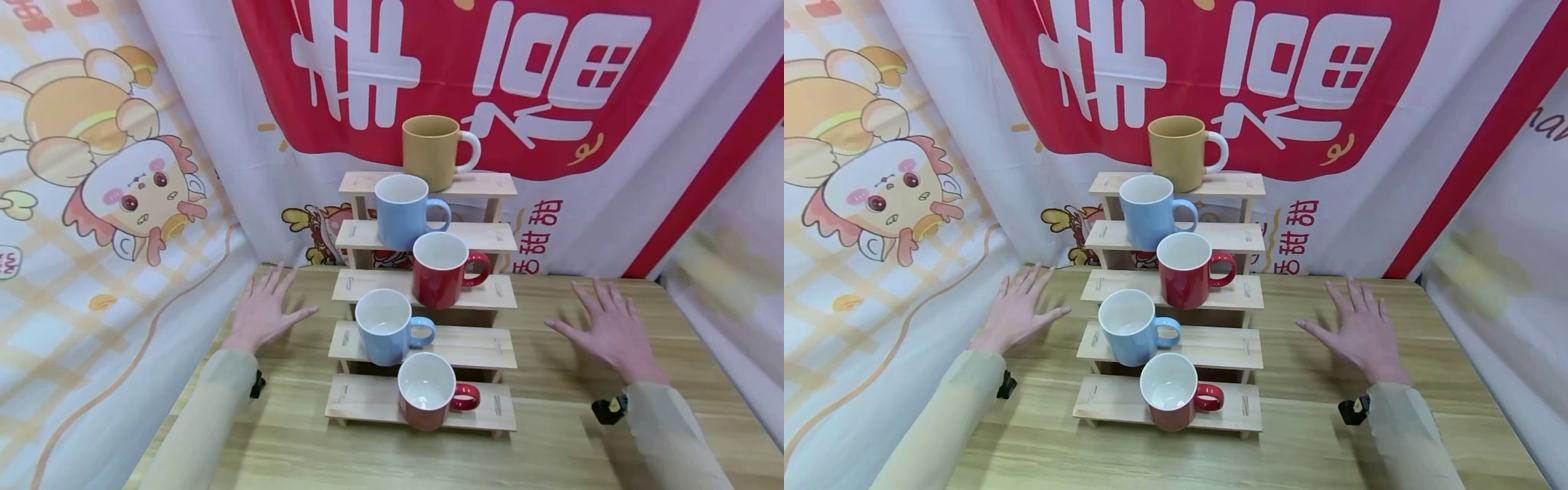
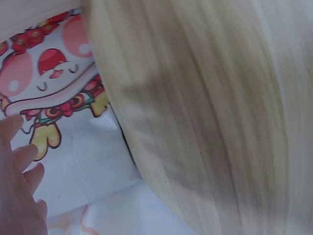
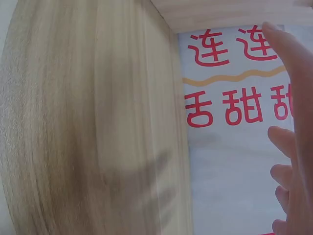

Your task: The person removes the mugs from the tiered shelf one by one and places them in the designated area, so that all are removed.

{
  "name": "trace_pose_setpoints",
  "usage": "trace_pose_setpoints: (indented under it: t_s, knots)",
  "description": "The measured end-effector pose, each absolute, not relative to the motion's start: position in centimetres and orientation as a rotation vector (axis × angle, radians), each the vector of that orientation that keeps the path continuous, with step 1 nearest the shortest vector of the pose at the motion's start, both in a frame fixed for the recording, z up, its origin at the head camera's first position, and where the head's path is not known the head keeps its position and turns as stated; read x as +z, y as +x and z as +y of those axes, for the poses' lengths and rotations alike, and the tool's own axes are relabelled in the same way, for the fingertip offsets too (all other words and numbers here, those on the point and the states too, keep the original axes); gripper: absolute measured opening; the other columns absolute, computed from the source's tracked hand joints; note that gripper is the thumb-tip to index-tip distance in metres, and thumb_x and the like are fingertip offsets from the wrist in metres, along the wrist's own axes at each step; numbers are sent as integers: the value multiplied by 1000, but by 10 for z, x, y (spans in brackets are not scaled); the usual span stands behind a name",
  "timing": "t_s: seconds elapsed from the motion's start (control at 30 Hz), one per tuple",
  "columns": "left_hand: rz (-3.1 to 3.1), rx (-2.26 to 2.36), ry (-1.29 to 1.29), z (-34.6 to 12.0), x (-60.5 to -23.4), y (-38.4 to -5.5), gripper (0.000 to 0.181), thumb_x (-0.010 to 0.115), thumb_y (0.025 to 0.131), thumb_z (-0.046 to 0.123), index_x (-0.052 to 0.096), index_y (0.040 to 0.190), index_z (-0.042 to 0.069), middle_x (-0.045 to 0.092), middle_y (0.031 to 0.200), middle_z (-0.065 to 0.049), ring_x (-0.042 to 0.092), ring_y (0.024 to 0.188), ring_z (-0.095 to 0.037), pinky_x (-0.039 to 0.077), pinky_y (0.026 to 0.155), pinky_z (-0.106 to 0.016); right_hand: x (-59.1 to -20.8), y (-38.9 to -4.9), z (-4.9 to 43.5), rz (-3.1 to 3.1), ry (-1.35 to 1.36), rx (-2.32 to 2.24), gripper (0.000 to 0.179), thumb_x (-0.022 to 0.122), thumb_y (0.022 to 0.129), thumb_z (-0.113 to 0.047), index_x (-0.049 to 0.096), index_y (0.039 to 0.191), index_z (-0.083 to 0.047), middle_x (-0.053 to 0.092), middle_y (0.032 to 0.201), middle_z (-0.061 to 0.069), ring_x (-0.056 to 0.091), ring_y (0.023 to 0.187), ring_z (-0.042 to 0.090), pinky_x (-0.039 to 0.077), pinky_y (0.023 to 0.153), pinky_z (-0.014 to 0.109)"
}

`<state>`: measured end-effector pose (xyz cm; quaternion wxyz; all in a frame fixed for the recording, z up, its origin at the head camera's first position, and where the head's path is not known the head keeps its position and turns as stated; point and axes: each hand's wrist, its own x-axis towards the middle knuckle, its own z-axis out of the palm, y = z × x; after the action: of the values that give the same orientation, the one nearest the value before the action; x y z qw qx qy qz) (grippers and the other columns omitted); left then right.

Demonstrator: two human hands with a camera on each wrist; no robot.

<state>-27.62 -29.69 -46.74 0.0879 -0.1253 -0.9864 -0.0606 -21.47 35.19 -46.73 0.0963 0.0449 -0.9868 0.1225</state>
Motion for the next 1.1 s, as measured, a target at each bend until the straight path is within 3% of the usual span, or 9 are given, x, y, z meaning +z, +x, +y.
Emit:
trace_pose_setpoints:
  t_s: [0.17, 0.33, 0.53, 0.8, 1.1]
  knots:
    - [-2939, -568, -262, -289, -464, -267, 100, 43, 95, 76, 6, 164, 16, 9, 167, -18, 6, 151, -44, -9, 117, -64, -464, -216, 351, -2876, 152, 425, 103, 59, 89, -73, 26, 161, -6, 10, 164, 31, 8, 148, 53, -3, 115, 72]
    - [-2921, -1083, -99, -271, -457, -246, 102, 53, 90, 76, 18, 163, 14, 20, 166, -17, 17, 148, -48, 13, 111, -77, -450, -215, 344, -2845, 126, 626, 100, 62, 92, -66, 24, 161, -6, 8, 166, 26, 8, 149, 51, 9, 110, 79]
    - [-2788, -1532, -135, -248, -458, -219, 95, 71, 87, 64, 36, 156, 10, 36, 160, -10, 30, 147, -36, 21, 119, -61, -422, -211, 327, -2761, 12, 1019, 88, 61, 95, -62, 30, 161, -12, 10, 169, 8, 10, 151, 43, 15, 110, 78]
    - [-2665, -1783, -160, -221, -469, -190, 78, 81, 85, 47, 52, 146, 8, 50, 150, -12, 43, 140, -33, 32, 118, -48, -382, -198, 294, -2635, 58, 1184, 71, 63, 95, -59, 43, 156, -29, 23, 164, -12, 18, 152, 32, 15, 111, 78]
    - [-2597, -1893, 3, -200, -475, -179, 77, 85, 83, 43, 55, 142, 3, 56, 141, -20, 52, 132, -35, 40, 113, -45, -346, -196, 256, -2526, 252, 1187, 60, 70, 95, -48, 54, 149, -28, 38, 159, -10, 30, 148, 27, 21, 110, 78]
